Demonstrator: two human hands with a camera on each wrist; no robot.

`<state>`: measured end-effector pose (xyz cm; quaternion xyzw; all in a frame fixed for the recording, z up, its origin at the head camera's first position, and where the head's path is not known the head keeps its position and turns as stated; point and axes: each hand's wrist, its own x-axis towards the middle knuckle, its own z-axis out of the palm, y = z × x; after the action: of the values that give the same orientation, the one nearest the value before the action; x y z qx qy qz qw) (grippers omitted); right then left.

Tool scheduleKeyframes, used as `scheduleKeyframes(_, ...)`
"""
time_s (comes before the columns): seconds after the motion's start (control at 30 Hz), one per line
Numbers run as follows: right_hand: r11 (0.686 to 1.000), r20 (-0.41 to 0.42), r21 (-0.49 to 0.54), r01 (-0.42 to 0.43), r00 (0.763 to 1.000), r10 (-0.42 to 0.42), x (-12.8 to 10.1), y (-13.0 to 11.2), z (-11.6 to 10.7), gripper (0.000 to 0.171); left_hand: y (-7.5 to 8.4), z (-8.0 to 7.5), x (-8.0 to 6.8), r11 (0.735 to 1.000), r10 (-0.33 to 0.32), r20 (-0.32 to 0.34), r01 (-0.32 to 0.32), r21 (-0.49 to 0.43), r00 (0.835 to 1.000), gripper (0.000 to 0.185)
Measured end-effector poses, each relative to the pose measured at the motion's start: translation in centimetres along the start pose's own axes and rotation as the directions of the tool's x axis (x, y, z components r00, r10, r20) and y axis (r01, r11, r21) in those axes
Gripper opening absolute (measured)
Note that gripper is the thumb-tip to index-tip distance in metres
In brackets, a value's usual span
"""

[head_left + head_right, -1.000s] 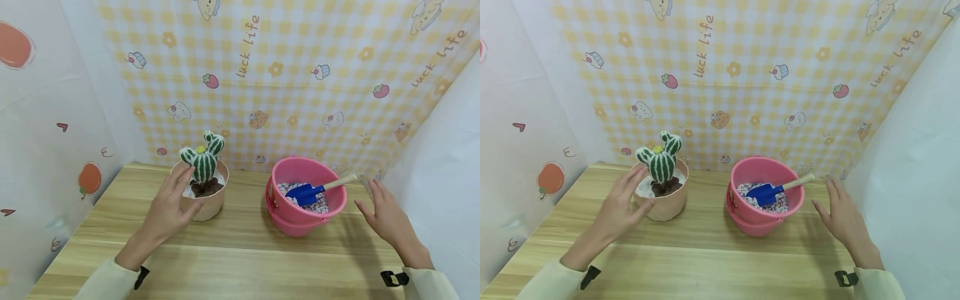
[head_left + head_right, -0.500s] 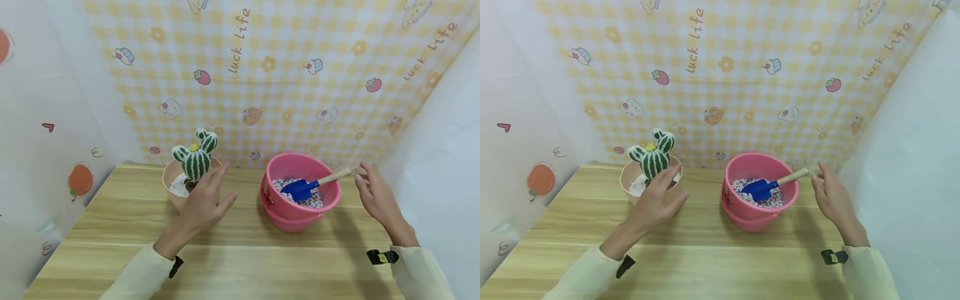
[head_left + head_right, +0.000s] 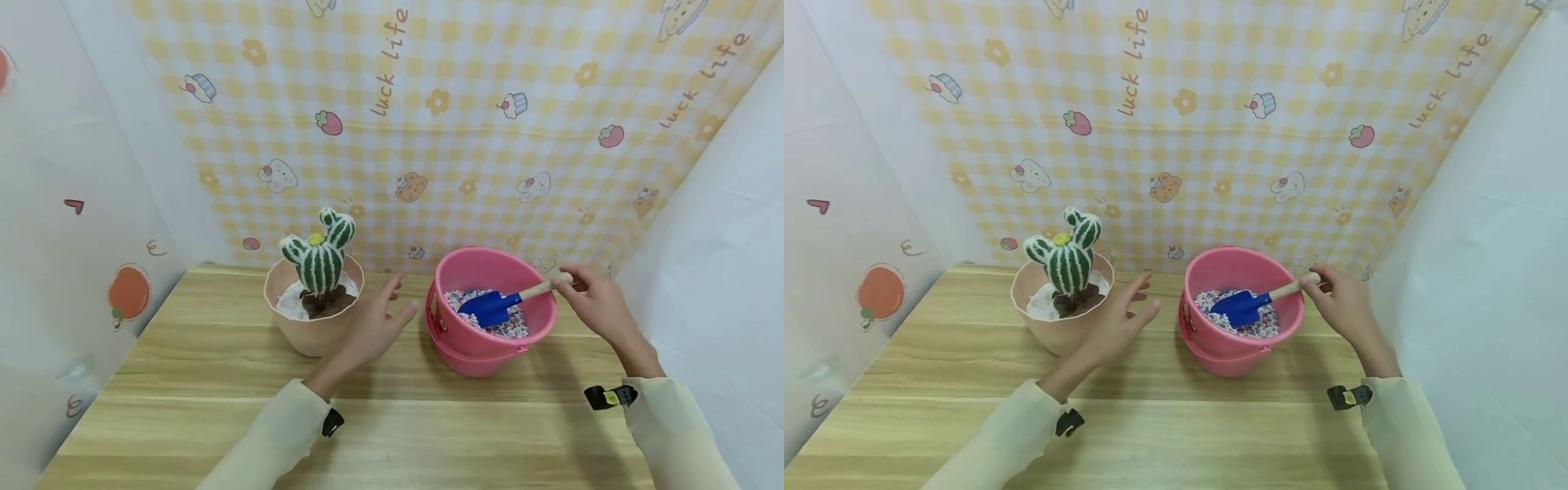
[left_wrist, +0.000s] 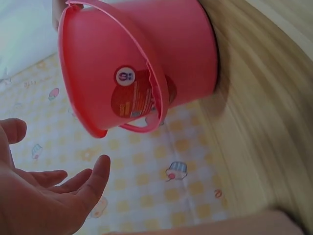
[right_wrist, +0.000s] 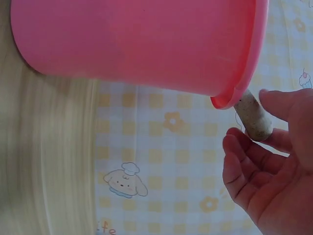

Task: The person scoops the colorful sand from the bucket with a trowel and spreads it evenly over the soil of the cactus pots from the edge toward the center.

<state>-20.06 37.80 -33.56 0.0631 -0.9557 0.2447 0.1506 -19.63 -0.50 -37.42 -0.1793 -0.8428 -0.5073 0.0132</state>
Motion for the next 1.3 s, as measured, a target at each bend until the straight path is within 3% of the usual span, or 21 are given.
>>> scheduleKeyframes(0.17, 1.000, -0.024, 0.014, 0.004, 1.000, -0.004, 0.8, -0.5, 0.2, 0.045, 0.2, 1.5, 1.3, 0.988, -0.084, 0.052, 0.090, -0.125, 0.995, 0.065)
scheduleKeyframes(0.27, 0.993, -0.001, 0.118, -0.033, 0.999, 0.033, 1.4, -1.4, 0.3, 0.044, 0.3, 2.3, 2.2, 0.974, -0.138, 0.079, 0.150, -0.170, 0.987, 0.065)
scheduleKeyframes(0.37, 0.962, 0.061, 0.250, -0.111, 0.993, 0.099, 2.1, -2.4, 0.4, 0.047, 0.5, 3.2, 2.9, 0.960, -0.168, 0.105, 0.187, -0.209, 0.980, 0.067)
scheduleKeyframes(0.47, 0.918, 0.151, 0.346, -0.194, 0.977, 0.150, 2.8, -3.3, 0.6, 0.049, 0.8, 4.1, 3.5, 0.948, -0.176, 0.126, 0.202, -0.245, 0.976, 0.065)
scheduleKeyframes(0.6, 0.875, 0.238, 0.400, -0.271, 0.953, 0.186, 3.7, -4.0, 1.1, 0.047, 1.2, 5.3, 3.9, 0.938, -0.182, 0.132, 0.213, -0.273, 0.974, 0.061)
scheduleKeyframes(0.83, 0.825, 0.244, 0.467, -0.320, 0.943, 0.227, 4.9, -3.9, 1.6, 0.038, 1.4, 6.5, 4.4, 0.931, -0.232, 0.131, 0.259, -0.257, 0.964, 0.059)
scheduleKeyframes(1.07, 0.739, 0.307, 0.553, -0.385, 0.918, 0.250, 5.7, -3.4, 1.7, 0.029, 1.2, 6.6, 4.6, 0.933, -0.227, 0.142, 0.257, -0.250, 0.964, 0.056)
scheduleKeyframes(1.13, 0.727, 0.321, 0.558, -0.401, 0.912, 0.256, 5.9, -3.3, 1.6, 0.030, 1.1, 6.6, 4.6, 0.934, -0.224, 0.148, 0.255, -0.249, 0.963, 0.056)
scheduleKeyframes(1.3, 0.737, 0.336, 0.536, -0.412, 0.905, 0.262, 6.6, -3.3, 0.9, 0.036, 1.0, 6.5, 4.5, 0.939, -0.211, 0.154, 0.244, -0.241, 0.965, 0.055)
